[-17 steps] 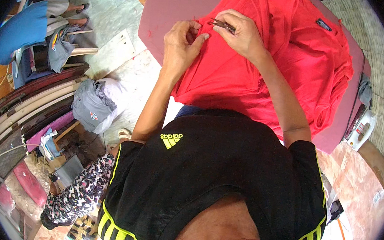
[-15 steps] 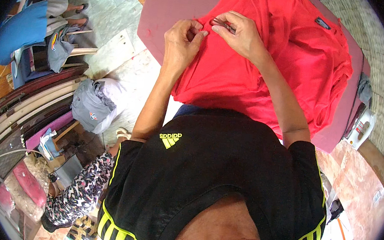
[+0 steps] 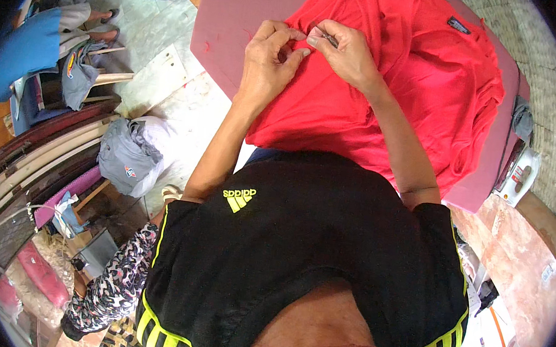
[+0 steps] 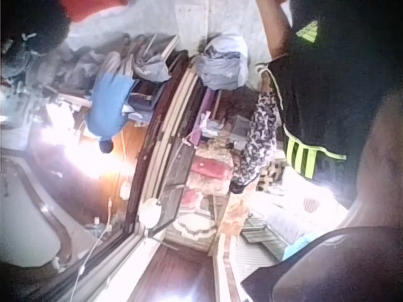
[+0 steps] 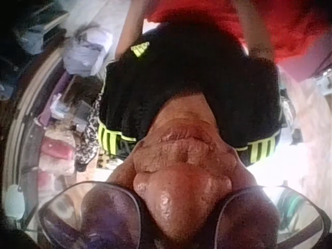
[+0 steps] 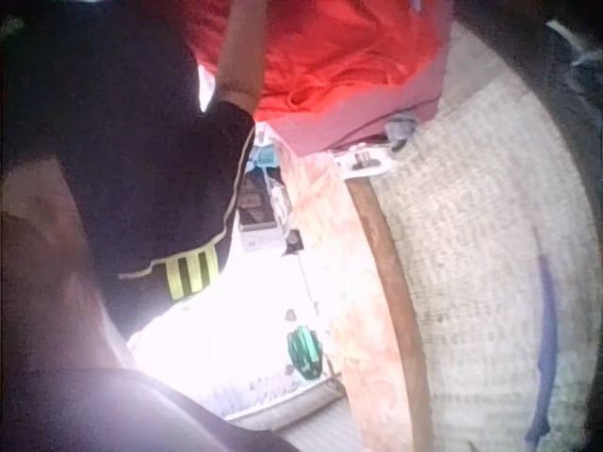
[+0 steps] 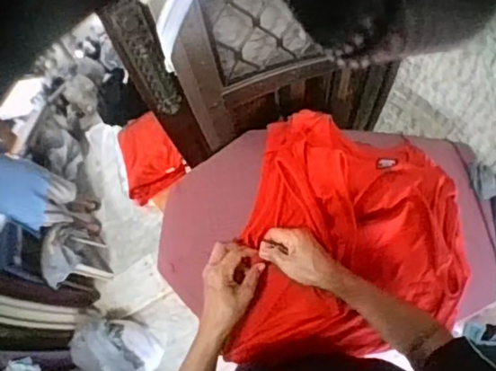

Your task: The person uses a small blade to trim loose threads and excess fabric from the edges of a red garment laid on a pink table. The person repeatedly picks at the seams and edges, cutting small bits of material to clean up the finish.

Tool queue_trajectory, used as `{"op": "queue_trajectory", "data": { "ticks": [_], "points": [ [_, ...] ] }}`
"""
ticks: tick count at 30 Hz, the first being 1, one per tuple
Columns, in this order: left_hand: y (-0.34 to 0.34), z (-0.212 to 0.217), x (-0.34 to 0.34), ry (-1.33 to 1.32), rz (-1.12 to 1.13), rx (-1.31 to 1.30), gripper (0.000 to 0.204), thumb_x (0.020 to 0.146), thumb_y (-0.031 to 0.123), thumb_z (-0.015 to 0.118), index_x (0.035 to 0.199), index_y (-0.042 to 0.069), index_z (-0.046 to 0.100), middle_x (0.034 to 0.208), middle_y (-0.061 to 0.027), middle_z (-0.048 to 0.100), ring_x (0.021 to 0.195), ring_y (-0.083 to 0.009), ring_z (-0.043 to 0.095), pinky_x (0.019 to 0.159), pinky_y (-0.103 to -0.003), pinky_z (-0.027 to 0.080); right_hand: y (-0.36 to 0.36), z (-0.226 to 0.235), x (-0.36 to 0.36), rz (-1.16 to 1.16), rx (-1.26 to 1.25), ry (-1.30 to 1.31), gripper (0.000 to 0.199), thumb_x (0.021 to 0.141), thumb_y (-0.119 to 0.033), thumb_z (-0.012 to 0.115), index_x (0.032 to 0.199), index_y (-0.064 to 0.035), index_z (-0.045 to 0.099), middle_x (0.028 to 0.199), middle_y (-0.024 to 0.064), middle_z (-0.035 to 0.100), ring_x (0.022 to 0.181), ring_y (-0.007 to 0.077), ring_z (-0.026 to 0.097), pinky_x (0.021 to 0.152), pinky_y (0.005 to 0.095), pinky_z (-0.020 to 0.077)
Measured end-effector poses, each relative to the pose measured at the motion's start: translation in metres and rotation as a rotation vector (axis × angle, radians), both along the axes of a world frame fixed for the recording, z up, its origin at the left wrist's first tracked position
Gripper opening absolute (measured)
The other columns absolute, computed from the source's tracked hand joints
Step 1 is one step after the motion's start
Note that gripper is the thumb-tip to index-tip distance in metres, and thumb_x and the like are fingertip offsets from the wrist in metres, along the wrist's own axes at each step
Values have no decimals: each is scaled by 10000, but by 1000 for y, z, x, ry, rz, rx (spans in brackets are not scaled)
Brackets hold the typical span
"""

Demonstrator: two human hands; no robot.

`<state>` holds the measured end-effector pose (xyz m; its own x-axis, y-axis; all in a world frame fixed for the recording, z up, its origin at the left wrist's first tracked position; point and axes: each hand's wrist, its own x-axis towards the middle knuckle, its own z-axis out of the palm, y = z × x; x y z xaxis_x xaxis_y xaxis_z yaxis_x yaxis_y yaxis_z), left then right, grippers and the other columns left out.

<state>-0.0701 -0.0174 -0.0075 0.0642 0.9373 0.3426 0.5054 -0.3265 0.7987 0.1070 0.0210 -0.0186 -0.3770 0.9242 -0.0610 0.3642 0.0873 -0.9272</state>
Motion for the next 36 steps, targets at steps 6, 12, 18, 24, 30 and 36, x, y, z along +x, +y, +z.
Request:
{"op": "queue_trajectory", "data": {
  "ticks": [6,12,18,24,30,36],
  "points": [
    [3,-18,-2,98,-8,-1,274,772,109,795,1030,42,730,845,-135,630,675,-272,648,624,-373,529,2,-18,1,-40,28,188,108,999,-102,587,958,-3,603,860,-9,609,836,45,546,775,241,479],
    [13,-5,0,249,-40,-53,353,778,201,782,1099,69,715,837,-123,633,722,-292,657,641,-413,525,1,-20,-5,-111,97,235,121,976,-114,611,941,0,590,780,38,606,742,73,551,697,276,489],
    [20,0,-6,198,-132,-193,373,774,178,767,1132,92,707,826,-118,624,695,-294,631,657,-418,514,-4,-4,1,-149,165,146,118,944,-69,637,1036,1,612,855,62,668,793,91,615,715,271,515],
    [18,8,-16,140,-114,-239,382,800,104,737,1172,68,659,786,-133,618,657,-252,611,641,-377,504,-5,-9,7,-94,112,122,291,897,14,658,1181,-5,597,1140,62,684,1005,86,643,881,253,517],
    [4,-17,-42,40,35,-168,187,856,43,695,1032,10,643,833,-156,630,635,-229,618,609,-352,503,-7,-5,3,0,367,-109,299,848,3,693,1132,16,600,1112,93,653,948,208,659,810,319,526],
    [-5,-3,-28,69,1,75,181,821,16,725,994,17,674,899,-146,653,744,-270,657,686,-356,532,-8,-8,6,52,439,-158,205,845,-18,706,1025,30,621,999,137,604,863,288,624,755,351,507]
  ]
}}
